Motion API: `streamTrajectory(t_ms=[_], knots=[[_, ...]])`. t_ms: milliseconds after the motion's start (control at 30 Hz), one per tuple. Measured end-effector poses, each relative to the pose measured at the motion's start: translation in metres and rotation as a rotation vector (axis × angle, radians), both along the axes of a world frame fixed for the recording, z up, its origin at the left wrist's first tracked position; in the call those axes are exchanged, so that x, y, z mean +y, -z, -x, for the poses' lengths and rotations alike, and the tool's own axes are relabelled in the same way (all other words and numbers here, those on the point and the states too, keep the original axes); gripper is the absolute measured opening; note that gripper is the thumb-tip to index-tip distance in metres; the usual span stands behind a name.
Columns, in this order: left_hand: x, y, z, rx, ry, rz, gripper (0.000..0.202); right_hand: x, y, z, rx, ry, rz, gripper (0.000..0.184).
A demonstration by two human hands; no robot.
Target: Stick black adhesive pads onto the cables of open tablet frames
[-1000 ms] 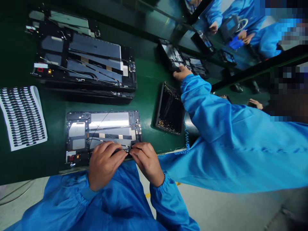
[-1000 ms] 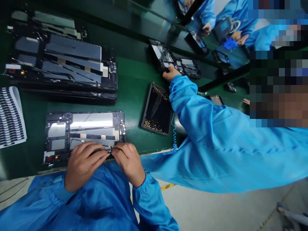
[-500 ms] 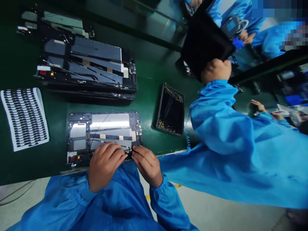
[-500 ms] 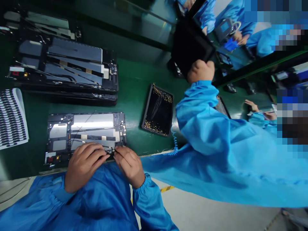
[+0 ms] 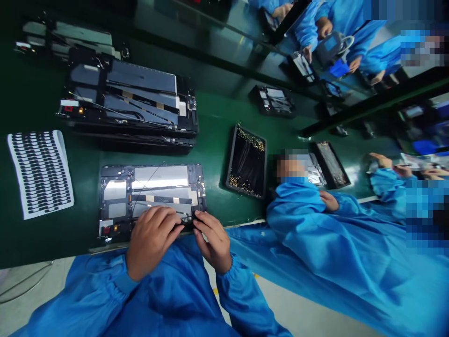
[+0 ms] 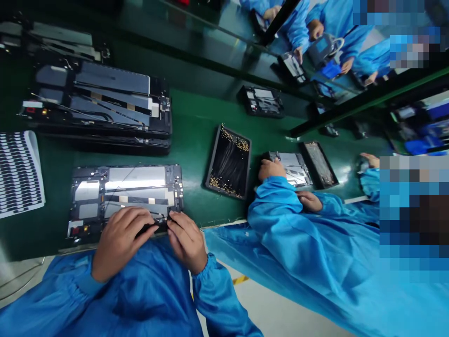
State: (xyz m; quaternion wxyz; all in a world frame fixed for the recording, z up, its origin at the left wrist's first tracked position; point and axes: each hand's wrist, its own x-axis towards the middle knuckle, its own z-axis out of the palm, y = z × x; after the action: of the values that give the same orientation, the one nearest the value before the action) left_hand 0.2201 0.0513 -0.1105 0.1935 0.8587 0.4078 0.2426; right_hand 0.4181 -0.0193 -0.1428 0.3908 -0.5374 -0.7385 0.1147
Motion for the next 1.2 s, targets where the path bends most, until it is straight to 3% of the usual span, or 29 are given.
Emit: streamTrajectory(t_ms=[300,433,867,967,1200], knots=[[0.0,0.002,-0.003,0.008,-0.018,-0.029,0.01,0.01,-0.01,0.008,-0.071,0.076,0.054,0.019],[0.0,0.001,-0.004,-0.009,-0.028,-0.02,0.011,0.01,-0.016,0.01,-0.044,0.08,0.123,0.017],[-0.002,0.004,-0.003,0.002,-0.026,-0.012,0.01,0.016,-0.025,0.009,-0.123,0.038,0.125,0.015],[-0.001,0.003,-0.003,0.004,-0.027,-0.016,0.01,0.013,-0.02,0.009,-0.101,0.057,0.144,0.017],[-0.001,0.003,-0.003,0.003,-0.016,-0.031,0.01,-0.002,0.012,0.005,-0.14,-0.001,-0.086,0.044]])
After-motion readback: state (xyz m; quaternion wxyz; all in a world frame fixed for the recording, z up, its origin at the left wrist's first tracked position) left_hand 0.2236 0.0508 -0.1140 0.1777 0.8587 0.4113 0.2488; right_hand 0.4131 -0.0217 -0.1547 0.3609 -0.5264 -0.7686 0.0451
